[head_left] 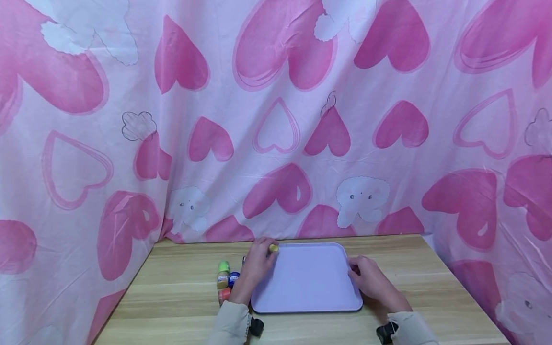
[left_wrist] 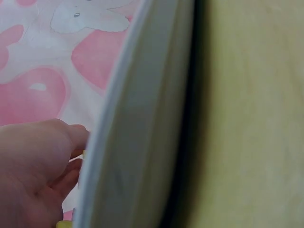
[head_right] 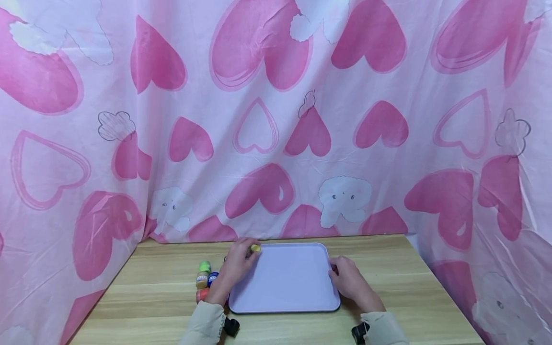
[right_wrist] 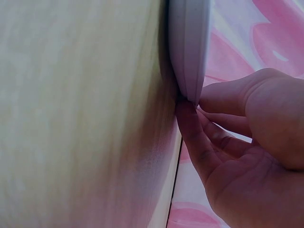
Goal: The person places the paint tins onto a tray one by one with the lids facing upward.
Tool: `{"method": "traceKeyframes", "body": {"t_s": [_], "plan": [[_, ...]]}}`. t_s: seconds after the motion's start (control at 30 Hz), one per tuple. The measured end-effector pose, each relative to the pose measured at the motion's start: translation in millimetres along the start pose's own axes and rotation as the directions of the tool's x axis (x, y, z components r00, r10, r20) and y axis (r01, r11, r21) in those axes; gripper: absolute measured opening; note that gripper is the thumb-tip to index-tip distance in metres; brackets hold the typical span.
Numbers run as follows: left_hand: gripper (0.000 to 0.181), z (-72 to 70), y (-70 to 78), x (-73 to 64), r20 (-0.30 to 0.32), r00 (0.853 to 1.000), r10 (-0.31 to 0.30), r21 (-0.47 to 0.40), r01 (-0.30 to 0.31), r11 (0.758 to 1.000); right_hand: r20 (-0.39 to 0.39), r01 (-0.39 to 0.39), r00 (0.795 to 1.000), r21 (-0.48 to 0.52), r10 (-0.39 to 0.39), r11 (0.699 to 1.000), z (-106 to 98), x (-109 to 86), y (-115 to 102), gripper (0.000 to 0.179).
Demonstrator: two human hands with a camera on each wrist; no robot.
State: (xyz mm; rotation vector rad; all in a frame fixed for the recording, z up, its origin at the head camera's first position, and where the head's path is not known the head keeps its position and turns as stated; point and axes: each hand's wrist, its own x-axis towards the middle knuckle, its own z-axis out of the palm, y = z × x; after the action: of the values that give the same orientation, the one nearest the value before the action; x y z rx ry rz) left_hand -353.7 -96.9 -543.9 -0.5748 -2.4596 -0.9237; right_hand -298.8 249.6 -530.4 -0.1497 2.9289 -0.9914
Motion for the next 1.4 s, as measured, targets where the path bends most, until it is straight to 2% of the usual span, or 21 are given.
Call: {"method": "traceKeyframes", "body": {"t_s": [0.27, 0.4, 0.63, 0.97, 1.17, 1.4], "plan": [[0.018, -0.5, -0.5, -0.4, 0.028, 0.999, -0.031, 0.069, 0.029, 0.997, -0.005, 0.003, 1.000, -0.007, -0.003, 1.000, -0.3, -0.8, -1.0, 0.045], [0.017, -2.4, 1.1, -0.7, 0.041, 0.998, -0.038, 0.067, 0.036, 0.997, -0.007, 0.006, 1.000, -0.010, -0.006, 1.000, -0.5, -1.6, -1.7, 0.044], [0.019, -9.6, 2.8, -1.6, 0.026, 0.999, -0.041, 0.058, 0.039, 0.998, -0.007, 0.012, 1.000, -0.016, -0.012, 1.000, -0.6, -0.5, -0.8, 0.043], [0.019, -33.2, -3.7, -6.9, 0.050, 0.997, -0.067, 0.056, 0.064, 0.996, 0.002, 0.001, 1.000, -0.015, -0.001, 1.000, 0.4, 2.3, 2.0, 0.043], [0.019, -49.9, -14.8, -15.1, 0.058, 0.989, -0.136, 0.040, 0.134, 0.990, 0.006, -0.002, 1.000, -0.011, 0.002, 1.000, 0.4, 2.4, 0.8, 0.044], [0.018, -61.0, -24.8, -22.3, 0.074, 0.976, -0.204, 0.065, 0.199, 0.978, 0.006, -0.006, 1.000, -0.003, 0.006, 1.000, 0.9, 2.1, 1.4, 0.043]]}}
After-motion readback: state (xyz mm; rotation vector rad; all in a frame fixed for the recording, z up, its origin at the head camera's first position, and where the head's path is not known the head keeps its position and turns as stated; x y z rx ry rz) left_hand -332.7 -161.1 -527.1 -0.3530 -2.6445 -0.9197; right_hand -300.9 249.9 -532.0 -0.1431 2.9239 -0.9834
